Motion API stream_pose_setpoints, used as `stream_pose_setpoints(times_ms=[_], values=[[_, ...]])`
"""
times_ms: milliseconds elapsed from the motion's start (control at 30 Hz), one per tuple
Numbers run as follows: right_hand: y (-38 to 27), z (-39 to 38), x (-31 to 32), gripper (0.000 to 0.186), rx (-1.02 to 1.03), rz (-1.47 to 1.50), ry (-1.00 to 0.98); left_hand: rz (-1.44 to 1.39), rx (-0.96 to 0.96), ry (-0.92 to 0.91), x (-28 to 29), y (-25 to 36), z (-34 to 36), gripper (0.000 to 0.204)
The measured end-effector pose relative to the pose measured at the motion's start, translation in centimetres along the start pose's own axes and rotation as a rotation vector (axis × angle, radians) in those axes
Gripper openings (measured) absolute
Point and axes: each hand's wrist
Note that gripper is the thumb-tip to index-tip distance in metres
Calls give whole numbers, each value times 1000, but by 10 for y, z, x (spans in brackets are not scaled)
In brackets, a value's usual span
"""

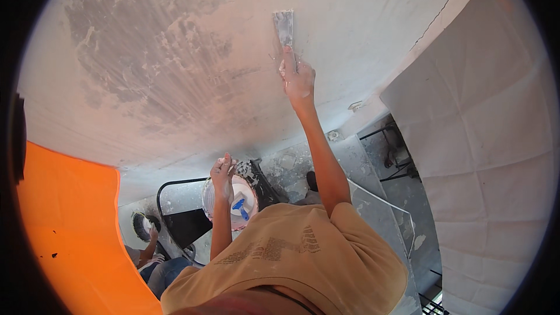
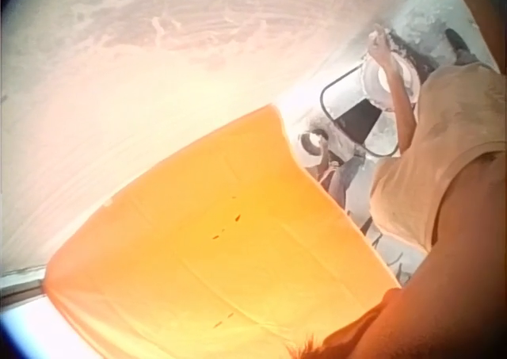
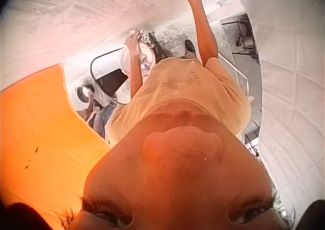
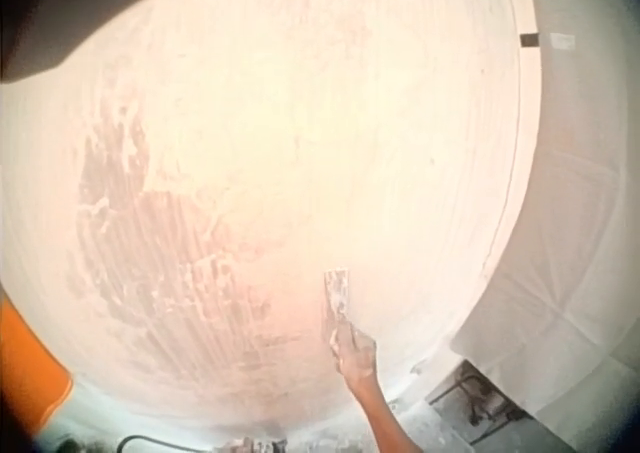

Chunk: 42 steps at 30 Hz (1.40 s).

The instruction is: Applying and smoothing putty on a wall using a putty knife.

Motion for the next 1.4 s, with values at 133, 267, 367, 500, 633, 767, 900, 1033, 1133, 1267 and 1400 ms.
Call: stream_pose_setpoints(times_ms=[133,267,367,500,633,767,900,1033,1133,1267,1400], values=[[29,-23,11,45,-91,-20,35,-24,-66,-88,-12,2,-2,17],[41,-29,13,45,-312,-93,60,67,-94,-181,-32,3,0,22],[39,-23,20,45,-165,-145,4,69,-91,-261,-55,15,3,27],[50,-43,19,45,-245,-81,43,67,-86,-351,-67,11,-4,31],[33,-19,17,46,-89,-122,-30,44,-33,-289,-57,3,-1,32],[55,-32,22,46,-109,-168,33,68,15,-227,-53,-7,-5,30],[14,-6,-1,46,-129,-42,33,15,15,-192,-52,-4,1,28],[11,-14,6,47,-64,-50,17,-2,-21,-189,-48,3,-12,26],[56,-41,11,47,-258,-72,113,-21,-45,-193,-43,2,-2,26],[-4,4,0,46,6,-55,9,-45,-30,-143,-40,-1,-5,25],[34,-27,21,46,-136,-69,38,-30,-40,-144,-39,9,-8,24]])
Point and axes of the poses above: each hand's wrist, its own z-axis towards the middle knuckle, its own x-axis out of the back of the hand, y = z × x, and after that the axes turned 7 degrees about -y, right-handed
